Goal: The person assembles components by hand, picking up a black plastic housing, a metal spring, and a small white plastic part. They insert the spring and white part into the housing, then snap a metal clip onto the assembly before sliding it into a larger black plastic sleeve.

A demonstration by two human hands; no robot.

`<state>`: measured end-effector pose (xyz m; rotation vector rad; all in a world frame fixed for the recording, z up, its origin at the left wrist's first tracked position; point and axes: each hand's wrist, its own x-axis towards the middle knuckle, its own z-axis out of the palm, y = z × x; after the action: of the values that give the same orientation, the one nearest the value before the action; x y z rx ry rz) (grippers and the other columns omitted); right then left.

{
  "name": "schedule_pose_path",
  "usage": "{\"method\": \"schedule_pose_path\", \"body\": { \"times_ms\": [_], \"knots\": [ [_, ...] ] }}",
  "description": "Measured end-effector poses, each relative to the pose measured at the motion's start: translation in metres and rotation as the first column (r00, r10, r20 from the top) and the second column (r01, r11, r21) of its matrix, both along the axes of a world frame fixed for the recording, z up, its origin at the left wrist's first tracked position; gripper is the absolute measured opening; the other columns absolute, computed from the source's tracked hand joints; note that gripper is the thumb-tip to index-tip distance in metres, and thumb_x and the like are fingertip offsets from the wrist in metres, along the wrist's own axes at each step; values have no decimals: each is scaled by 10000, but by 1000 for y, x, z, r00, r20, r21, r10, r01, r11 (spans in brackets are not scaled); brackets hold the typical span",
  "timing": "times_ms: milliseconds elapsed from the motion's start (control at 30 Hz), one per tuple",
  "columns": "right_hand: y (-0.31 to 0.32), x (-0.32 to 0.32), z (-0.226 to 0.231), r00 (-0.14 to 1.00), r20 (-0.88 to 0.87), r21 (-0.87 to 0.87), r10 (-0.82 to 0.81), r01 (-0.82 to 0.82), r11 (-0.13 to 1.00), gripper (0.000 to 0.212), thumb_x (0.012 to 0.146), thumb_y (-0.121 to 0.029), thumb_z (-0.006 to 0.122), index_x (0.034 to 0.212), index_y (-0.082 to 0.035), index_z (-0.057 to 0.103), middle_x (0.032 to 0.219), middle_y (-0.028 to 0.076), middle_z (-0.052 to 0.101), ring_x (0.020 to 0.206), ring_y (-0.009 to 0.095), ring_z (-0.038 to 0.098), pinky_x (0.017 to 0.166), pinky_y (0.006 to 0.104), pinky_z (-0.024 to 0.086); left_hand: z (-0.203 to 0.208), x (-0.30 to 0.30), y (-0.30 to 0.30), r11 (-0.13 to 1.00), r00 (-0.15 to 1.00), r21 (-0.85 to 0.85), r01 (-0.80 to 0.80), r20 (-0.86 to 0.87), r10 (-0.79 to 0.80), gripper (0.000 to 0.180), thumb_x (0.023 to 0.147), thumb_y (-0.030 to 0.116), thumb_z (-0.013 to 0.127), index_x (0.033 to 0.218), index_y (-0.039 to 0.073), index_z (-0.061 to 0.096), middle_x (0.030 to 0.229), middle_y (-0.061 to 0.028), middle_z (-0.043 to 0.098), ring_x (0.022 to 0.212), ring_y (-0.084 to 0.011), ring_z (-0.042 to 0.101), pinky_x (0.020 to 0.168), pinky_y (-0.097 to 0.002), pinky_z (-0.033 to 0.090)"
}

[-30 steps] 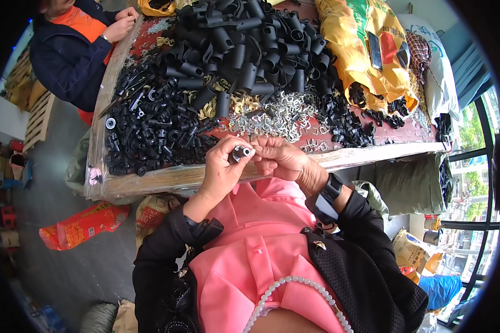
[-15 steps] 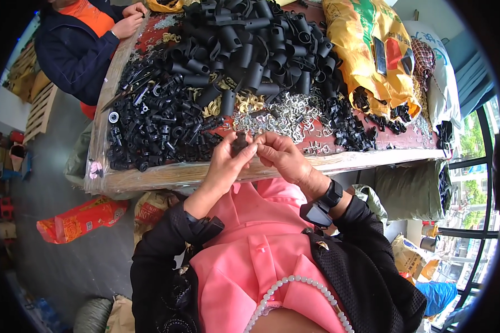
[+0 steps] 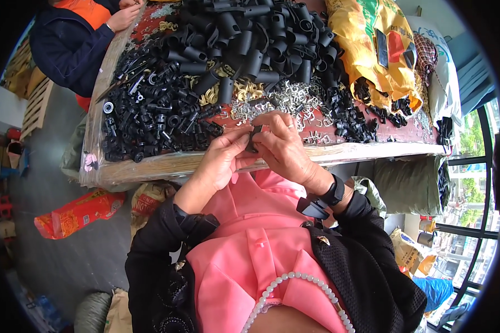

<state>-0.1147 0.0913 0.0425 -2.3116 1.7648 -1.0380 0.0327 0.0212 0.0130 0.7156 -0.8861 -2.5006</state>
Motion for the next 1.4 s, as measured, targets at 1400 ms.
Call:
{"method": "schedule_pose_path", "body": {
  "times_ms": [1400],
  "knots": [
    [3,-109,-64,900,154,271,-407,357,894,84,768,-93,512,813,-22,510,712,81,581,600,207,570,541,288,457,-16,4,-6,989,993,99,109,-59,-103,234,843,105,456,1036,-27,474,990,-152,543,928,-260,548,760,-261,470]
  ]
}}
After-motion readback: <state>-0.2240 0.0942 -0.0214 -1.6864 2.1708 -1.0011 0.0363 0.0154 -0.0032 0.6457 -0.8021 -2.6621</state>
